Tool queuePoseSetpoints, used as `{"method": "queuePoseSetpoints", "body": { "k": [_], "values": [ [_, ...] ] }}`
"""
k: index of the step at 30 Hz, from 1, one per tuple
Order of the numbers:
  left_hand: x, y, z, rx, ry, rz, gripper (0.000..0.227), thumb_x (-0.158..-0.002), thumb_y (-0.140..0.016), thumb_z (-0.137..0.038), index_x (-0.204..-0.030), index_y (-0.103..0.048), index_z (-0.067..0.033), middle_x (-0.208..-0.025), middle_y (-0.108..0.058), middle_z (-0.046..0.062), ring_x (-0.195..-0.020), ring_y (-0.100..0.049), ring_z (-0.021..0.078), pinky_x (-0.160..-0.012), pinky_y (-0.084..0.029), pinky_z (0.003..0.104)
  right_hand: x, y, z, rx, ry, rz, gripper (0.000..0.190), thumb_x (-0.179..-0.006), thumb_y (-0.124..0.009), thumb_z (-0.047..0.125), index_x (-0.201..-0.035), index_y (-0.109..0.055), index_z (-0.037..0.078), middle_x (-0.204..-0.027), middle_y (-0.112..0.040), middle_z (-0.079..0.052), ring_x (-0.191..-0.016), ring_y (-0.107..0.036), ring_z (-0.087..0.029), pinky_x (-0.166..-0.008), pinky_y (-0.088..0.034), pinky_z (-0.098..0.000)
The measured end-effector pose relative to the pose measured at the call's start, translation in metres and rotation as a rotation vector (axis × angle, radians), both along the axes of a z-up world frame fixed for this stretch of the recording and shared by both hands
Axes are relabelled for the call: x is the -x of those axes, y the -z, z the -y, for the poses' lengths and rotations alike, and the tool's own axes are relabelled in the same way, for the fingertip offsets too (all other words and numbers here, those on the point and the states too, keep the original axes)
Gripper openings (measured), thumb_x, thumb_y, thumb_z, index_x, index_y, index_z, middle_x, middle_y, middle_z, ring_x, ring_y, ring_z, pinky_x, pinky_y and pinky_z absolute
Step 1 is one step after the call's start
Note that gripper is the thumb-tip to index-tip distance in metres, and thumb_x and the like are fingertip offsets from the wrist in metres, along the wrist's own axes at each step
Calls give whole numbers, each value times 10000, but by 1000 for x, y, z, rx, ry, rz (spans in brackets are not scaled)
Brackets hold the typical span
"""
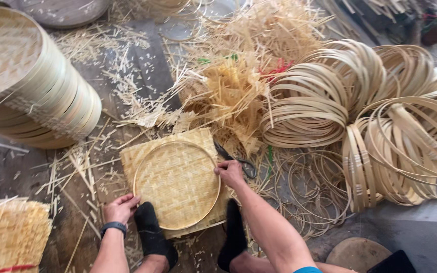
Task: The person places a circular bamboo frame onto a square woven mat, then uses shears to trim the excess mat material around the frame's edge. After cutting, the person removes the frame and stacks the finished circular mat with others.
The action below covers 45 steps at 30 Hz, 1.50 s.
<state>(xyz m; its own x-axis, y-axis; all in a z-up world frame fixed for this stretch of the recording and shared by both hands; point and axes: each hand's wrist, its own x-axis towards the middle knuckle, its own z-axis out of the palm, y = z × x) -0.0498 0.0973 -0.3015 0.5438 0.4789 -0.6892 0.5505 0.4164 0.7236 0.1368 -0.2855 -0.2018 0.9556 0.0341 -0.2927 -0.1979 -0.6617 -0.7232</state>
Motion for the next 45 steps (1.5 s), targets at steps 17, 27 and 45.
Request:
{"method": "queuePoseSetpoints", "body": {
  "k": [17,27,45],
  "values": [
    [-119,-103,20,-1199,692,70,537,-852,-759,-433,-1330,-672,-202,-1424,-617,82,-1308,-569,282,-1094,-477,453,77,-91,-65,130,-818,641,897,-730,-829,426,-1374,-492,-100,-1337,-524,-311,-1301,-484,-480,-1165,-338,-529],
    [-197,-93,55,-714,840,-22,298,-946,-585,-477,-1229,-675,-500,-1468,-616,-180,-1192,-683,133,-755,-638,399,140,1,-88,597,-972,1152,515,-1034,-541,314,-1513,-528,126,-1498,-510,-197,-1452,-442,-387,-1224,-213,-670],
    [-237,-87,43,-563,985,-209,685,-904,-417,-792,-1176,-794,-289,-912,-787,47,-866,-723,226,-799,-562,435,-110,-39,-142,88,-488,-302,373,-1056,-593,396,-945,-799,106,-794,-748,-119,-668,-645,-284,-729,-567,-478]
  ]
}}
